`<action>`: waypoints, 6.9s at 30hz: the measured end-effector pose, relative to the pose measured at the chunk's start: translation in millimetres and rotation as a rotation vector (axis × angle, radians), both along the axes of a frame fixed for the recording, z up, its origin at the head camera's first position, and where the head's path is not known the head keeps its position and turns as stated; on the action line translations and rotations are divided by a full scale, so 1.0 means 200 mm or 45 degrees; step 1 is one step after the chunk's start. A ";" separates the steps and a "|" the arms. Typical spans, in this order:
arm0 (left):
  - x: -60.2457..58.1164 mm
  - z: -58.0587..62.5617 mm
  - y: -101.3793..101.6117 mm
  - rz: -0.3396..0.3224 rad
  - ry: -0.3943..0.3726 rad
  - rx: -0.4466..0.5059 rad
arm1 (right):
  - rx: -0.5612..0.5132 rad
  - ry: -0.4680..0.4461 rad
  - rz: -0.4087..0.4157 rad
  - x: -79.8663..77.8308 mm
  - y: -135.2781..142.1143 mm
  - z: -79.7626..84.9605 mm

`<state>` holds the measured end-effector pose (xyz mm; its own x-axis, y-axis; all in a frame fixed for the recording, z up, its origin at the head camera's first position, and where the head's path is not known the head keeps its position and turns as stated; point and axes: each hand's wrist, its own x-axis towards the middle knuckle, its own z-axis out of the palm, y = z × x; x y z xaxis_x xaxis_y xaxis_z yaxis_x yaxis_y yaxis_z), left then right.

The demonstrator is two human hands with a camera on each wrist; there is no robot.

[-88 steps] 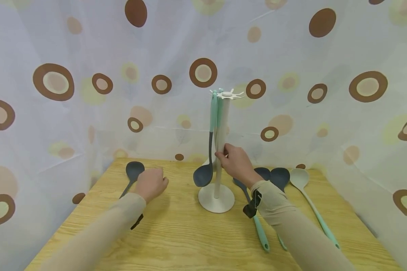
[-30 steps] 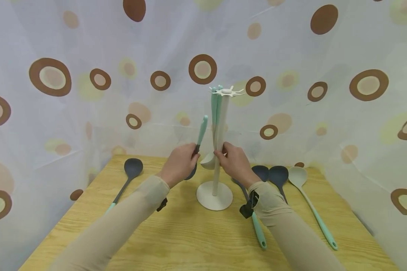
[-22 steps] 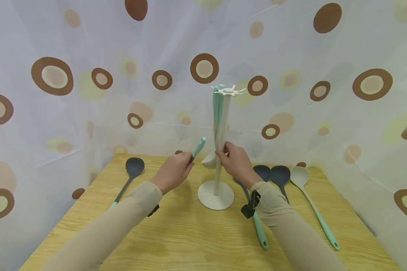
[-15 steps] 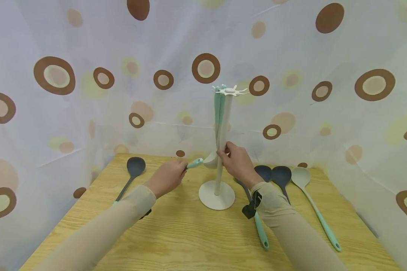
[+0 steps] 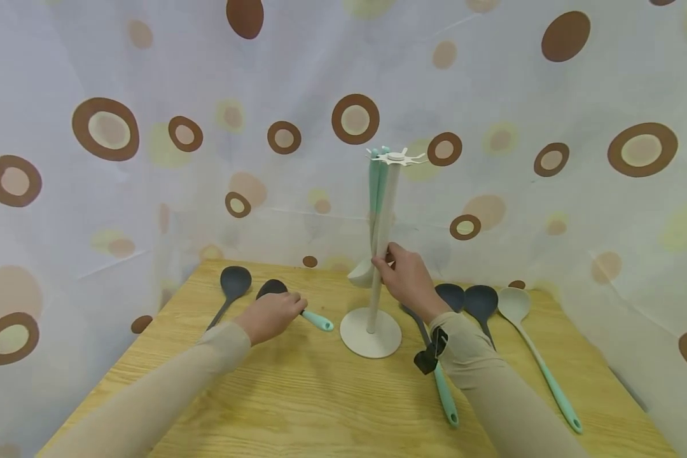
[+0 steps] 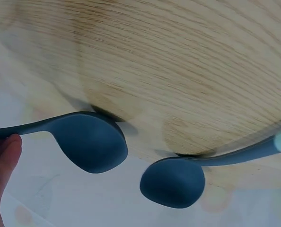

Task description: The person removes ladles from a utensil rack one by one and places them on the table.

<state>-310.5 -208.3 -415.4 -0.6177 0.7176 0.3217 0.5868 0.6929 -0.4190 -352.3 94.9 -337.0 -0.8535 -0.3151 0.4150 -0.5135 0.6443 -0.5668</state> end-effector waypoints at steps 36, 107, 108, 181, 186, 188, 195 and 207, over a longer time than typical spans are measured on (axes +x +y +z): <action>-0.09 -0.18 -0.24 0.021 -0.043 -0.185 | -0.022 0.013 0.013 0.00 0.01 -0.02; -0.05 -0.14 -0.26 0.680 -0.576 0.548 | -0.051 -0.025 0.020 0.00 0.01 -0.04; -0.05 -0.14 -0.26 0.678 -0.550 0.532 | -0.048 -0.019 0.016 0.00 0.01 -0.04; -0.11 0.57 0.55 0.160 -0.340 1.151 | 0.160 -0.202 0.000 0.01 -0.07 0.08; -0.09 0.57 0.56 0.134 -0.334 1.179 | 0.167 -0.166 -0.005 0.02 -0.07 0.07; -0.08 0.57 0.57 0.119 -0.329 1.192 | 0.170 -0.158 -0.006 0.02 -0.07 0.07; -0.06 0.60 0.56 0.058 -0.271 1.249 | 0.153 -0.125 0.003 0.01 -0.07 0.07; -0.01 0.55 0.38 0.068 -0.239 1.215 | 0.128 -0.126 0.000 0.02 -0.07 0.05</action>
